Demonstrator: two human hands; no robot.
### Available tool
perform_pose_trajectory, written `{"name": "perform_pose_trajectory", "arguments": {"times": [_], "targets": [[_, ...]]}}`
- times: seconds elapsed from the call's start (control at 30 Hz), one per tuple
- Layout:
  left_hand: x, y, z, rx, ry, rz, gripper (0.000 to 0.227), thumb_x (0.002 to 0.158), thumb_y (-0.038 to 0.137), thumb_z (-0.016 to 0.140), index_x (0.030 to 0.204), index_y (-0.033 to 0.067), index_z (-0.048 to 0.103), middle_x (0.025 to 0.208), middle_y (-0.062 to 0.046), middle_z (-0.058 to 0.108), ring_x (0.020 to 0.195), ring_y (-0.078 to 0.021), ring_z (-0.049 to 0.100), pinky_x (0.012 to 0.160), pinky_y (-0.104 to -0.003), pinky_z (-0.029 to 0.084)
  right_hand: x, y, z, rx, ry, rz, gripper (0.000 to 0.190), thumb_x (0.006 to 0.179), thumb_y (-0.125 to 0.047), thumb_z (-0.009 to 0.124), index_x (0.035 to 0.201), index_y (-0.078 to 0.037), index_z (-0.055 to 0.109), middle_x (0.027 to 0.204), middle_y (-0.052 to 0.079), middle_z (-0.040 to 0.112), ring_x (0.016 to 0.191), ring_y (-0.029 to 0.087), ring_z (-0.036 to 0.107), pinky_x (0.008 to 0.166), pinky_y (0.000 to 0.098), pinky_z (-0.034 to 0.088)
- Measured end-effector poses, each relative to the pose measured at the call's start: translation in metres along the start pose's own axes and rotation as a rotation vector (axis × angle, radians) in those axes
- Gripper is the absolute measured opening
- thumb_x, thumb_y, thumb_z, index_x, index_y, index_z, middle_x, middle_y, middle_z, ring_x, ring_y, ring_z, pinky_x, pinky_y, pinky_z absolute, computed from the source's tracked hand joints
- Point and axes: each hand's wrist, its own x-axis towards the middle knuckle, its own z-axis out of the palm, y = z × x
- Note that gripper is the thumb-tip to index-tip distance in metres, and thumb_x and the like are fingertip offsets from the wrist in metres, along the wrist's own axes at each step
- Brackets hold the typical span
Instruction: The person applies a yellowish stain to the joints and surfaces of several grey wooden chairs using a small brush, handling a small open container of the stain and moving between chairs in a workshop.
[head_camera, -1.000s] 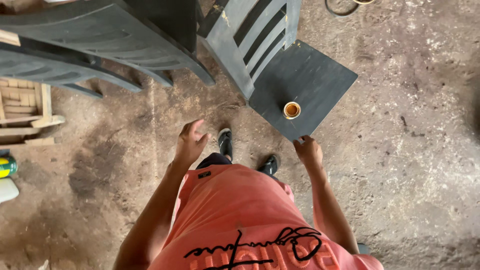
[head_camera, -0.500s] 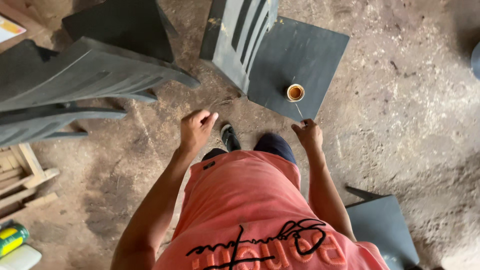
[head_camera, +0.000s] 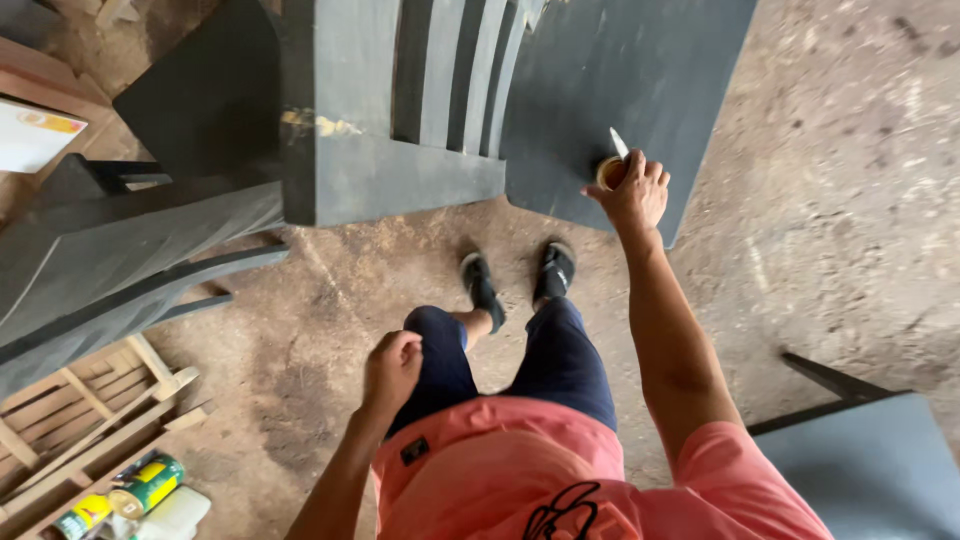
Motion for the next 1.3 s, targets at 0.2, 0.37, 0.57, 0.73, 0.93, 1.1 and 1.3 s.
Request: {"name": "perform_pose_trajectory", "arguments": {"times": [0.2,0.37,0.57,0.73,0.93,1.1,1.3], "targets": [[0.045,-0.055,0.106,0.103,-0.214,0.100,0.015,0.089,0.016,0.071,0.102,0.0086,0.069,0.091,-0.014,0.070,0.077,-0.0309,0.071,0.066,-0.043,0.056,-0.044,0.001,0.032,-0.010,0.174,-0.138,0.063,0.077,-0.037,0.093,0.120,-0.006,0.059,0.107,0.013,0.060,0.101,0.033,0.059,0.088,0.0453,0.053],[0.026,-0.147,0.181,0.331,-0.455,0.398,0.014,0.094,0.017,0.063,0.101,0.0050,0.067,0.098,-0.021,0.066,0.085,-0.0407,0.067,0.074,-0.051,0.055,-0.182,-0.040,0.060,0.234,0.093,-0.107,0.059,0.076,-0.026,0.084,0.124,-0.001,0.062,0.101,0.016,0.062,0.092,0.034,0.061,0.079,0.0448,0.054],[-0.112,-0.209,0.165,0.706,-0.659,1.162,0.024,0.092,0.019,0.058,0.103,-0.0007,0.067,0.105,-0.022,0.066,0.100,-0.0351,0.063,0.105,-0.062,0.043,-0.285,-0.088,0.128,0.185,0.037,-0.281,0.050,0.075,-0.031,0.085,0.107,-0.002,0.061,0.095,0.018,0.062,0.090,0.038,0.062,0.079,0.0455,0.053],[-0.172,-0.181,0.070,0.269,-0.403,0.770,0.029,0.097,0.022,0.061,0.115,-0.0011,0.065,0.113,-0.023,0.064,0.106,-0.0382,0.062,0.105,-0.063,0.039,-0.417,-0.143,0.058,0.247,-0.008,0.073,0.062,0.065,-0.037,0.087,0.111,-0.001,0.064,0.090,0.017,0.063,0.086,0.036,0.063,0.075,0.0443,0.054],[-0.109,-0.167,0.100,0.040,-0.188,0.562,0.072,0.086,0.032,0.071,0.140,-0.0087,0.047,0.135,-0.032,0.053,0.123,-0.0506,0.051,0.107,-0.055,0.038,-0.390,-0.122,0.071,0.224,-0.100,0.118,0.064,0.061,-0.041,0.089,0.108,-0.005,0.066,0.096,0.016,0.068,0.091,0.036,0.066,0.078,0.0442,0.056],[0.030,-0.179,0.207,-0.155,-0.112,0.747,0.095,0.074,0.037,0.082,0.140,-0.0132,0.037,0.135,-0.038,0.047,0.124,-0.0536,0.046,0.104,-0.055,0.036,-0.312,-0.075,0.164,0.254,-0.113,-0.142,0.062,0.067,-0.043,0.086,0.110,-0.003,0.064,0.098,0.015,0.068,0.093,0.037,0.066,0.080,0.0447,0.055],[0.138,-0.205,0.326,-0.152,0.008,0.936,0.057,0.085,0.021,0.083,0.129,0.0011,0.054,0.121,-0.019,0.061,0.112,-0.0361,0.061,0.095,-0.045,0.054,-0.270,-0.010,0.246,0.369,0.049,-0.219,0.083,0.061,-0.047,0.086,0.121,0.004,0.059,0.105,0.023,0.066,0.095,0.037,0.067,0.080,0.0447,0.056]]}}
